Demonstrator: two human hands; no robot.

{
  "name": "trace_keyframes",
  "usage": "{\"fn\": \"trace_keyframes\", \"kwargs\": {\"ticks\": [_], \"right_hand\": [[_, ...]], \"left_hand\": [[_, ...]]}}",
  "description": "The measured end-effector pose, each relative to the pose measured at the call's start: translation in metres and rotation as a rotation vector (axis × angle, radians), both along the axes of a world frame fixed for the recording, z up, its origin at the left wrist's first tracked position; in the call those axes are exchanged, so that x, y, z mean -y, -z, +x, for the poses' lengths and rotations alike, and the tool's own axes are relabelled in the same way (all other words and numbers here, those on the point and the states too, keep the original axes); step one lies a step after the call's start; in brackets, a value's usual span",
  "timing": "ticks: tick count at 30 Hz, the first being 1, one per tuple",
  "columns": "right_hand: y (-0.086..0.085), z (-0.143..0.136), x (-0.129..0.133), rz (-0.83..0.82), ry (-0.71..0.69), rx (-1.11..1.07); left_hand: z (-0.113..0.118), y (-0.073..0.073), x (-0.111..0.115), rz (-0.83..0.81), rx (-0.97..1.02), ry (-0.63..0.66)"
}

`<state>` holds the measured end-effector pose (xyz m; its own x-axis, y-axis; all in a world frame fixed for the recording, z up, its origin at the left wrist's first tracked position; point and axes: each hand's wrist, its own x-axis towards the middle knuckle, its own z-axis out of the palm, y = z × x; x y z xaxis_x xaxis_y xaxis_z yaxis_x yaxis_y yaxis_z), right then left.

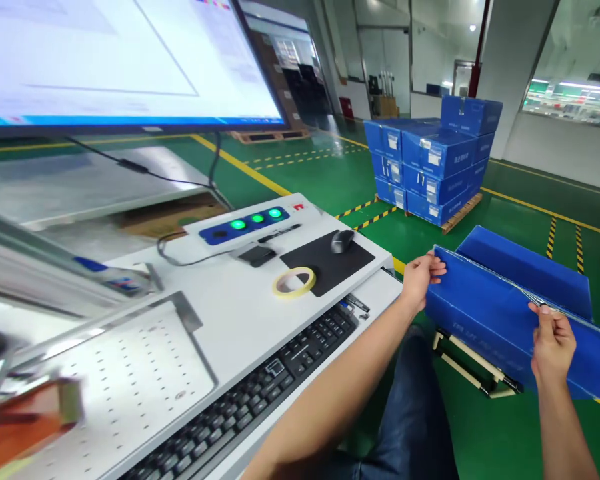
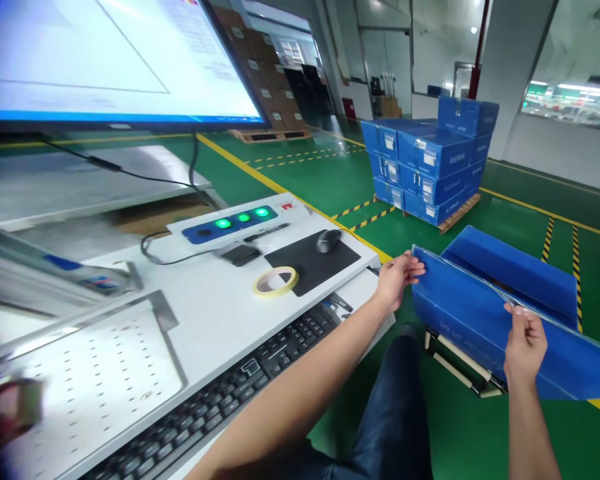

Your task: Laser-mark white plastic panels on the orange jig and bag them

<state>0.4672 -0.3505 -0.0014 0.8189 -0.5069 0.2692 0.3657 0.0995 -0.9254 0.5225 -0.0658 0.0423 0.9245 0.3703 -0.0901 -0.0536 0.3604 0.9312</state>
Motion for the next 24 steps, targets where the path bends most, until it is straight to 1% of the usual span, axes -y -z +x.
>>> {"fn": "trace_keyframes", "kwargs": {"ticks": [2,4,6,8,10,14,18,21,24], "right_hand": [[0.003,0.003,-0.001,-0.037,0.027,0.018],[0.007,0.005,-0.001,-0.073,0.045,0.026],[0.01,0.006,0.0,-0.094,0.052,0.025],[0.011,0.005,0.0,-0.103,0.05,0.025],[0.012,0.004,0.001,-0.1,0.046,0.022],[0.014,0.003,0.005,-0.102,0.037,-0.003],[0.019,0.004,0.012,-0.115,0.029,-0.023],[0.022,0.005,0.018,-0.125,0.016,-0.025],[0.025,0.006,0.023,-0.148,0.003,-0.038]], "left_hand": [[0.001,-0.01,-0.004,-0.008,-0.04,0.047],[0.002,-0.018,-0.001,0.005,-0.062,0.096],[0.003,-0.023,0.009,0.035,-0.073,0.147],[0.002,-0.024,0.026,0.071,-0.095,0.211],[-0.001,-0.022,0.049,0.114,-0.118,0.279],[-0.014,-0.011,0.1,0.168,-0.133,0.42],[-0.023,-0.004,0.144,0.16,-0.127,0.492],[-0.025,0.0,0.166,0.143,-0.065,0.503],[-0.024,0.006,0.177,0.101,-0.007,0.453]]}}
